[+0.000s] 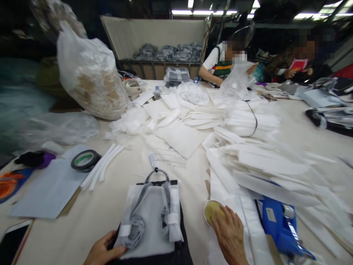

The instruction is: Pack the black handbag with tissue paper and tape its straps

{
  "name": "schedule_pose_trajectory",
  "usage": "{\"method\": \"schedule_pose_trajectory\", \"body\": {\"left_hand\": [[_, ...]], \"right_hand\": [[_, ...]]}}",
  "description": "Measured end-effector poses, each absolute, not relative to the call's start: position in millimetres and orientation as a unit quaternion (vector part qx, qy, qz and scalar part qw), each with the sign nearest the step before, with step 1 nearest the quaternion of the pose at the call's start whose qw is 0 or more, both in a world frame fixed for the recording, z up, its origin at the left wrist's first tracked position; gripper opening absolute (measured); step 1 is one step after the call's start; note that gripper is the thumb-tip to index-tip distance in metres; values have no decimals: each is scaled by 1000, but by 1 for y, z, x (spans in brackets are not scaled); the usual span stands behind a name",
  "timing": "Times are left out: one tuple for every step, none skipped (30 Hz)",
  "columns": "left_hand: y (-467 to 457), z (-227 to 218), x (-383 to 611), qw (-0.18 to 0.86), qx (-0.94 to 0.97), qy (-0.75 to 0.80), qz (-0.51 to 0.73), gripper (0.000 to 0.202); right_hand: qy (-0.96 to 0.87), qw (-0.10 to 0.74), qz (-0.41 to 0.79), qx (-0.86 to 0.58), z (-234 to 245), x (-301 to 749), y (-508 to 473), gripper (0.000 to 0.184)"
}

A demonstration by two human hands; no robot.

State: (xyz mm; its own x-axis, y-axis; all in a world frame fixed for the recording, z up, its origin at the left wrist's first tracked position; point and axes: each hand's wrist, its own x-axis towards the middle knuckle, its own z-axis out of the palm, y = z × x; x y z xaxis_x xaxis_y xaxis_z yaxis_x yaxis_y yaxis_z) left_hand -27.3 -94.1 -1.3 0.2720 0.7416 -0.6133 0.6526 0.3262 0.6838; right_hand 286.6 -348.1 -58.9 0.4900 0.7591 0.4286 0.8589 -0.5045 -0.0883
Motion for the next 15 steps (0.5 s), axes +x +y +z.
{"method": "schedule_pose_trajectory", "body": {"left_hand": [[-96,1,-26,562,573,594,46,45],[-97,3,-25,576,567,587,51,45],[-98,3,-25,588,561,580,54,45],[-99,1,-26,598,556,574,56,45],[-99,0,-28,604,555,569,56,45],[-98,-2,-30,608,557,563,51,46],[-97,-4,-31,608,562,559,44,49],[-95,-5,-31,607,570,553,32,51],[-94,-4,-31,606,579,546,20,53],[-93,-3,-31,604,587,539,10,55],[-92,0,-29,603,594,533,3,56],[-91,4,-28,603,599,527,-1,57],[-92,7,-28,604,602,523,-3,58],[-92,10,-29,606,601,520,-3,61],[-93,12,-32,611,598,519,4,64]], "right_hand": [[-474,169,-175,-846,-56,289,-347,26],[-472,195,-168,-843,-52,292,-346,23],[-470,225,-147,-841,-49,294,-346,19],[-466,254,-111,-840,-45,296,-346,15],[-453,285,-65,-842,-41,296,-345,14],[-430,315,-16,-846,-36,294,-343,16],[-396,342,33,-852,-33,289,-341,22],[-355,361,83,-858,-29,283,-337,27],[-313,378,131,-861,-25,275,-333,32],[-278,394,178,-858,-22,265,-329,35],[-257,409,226,-846,-19,255,-325,38],[-247,425,274,-827,-17,244,-322,39],[-248,443,318,-801,-16,234,-320,38],[-258,463,354,-771,-16,225,-319,36],[-275,481,382,-739,-16,218,-320,33]]}}
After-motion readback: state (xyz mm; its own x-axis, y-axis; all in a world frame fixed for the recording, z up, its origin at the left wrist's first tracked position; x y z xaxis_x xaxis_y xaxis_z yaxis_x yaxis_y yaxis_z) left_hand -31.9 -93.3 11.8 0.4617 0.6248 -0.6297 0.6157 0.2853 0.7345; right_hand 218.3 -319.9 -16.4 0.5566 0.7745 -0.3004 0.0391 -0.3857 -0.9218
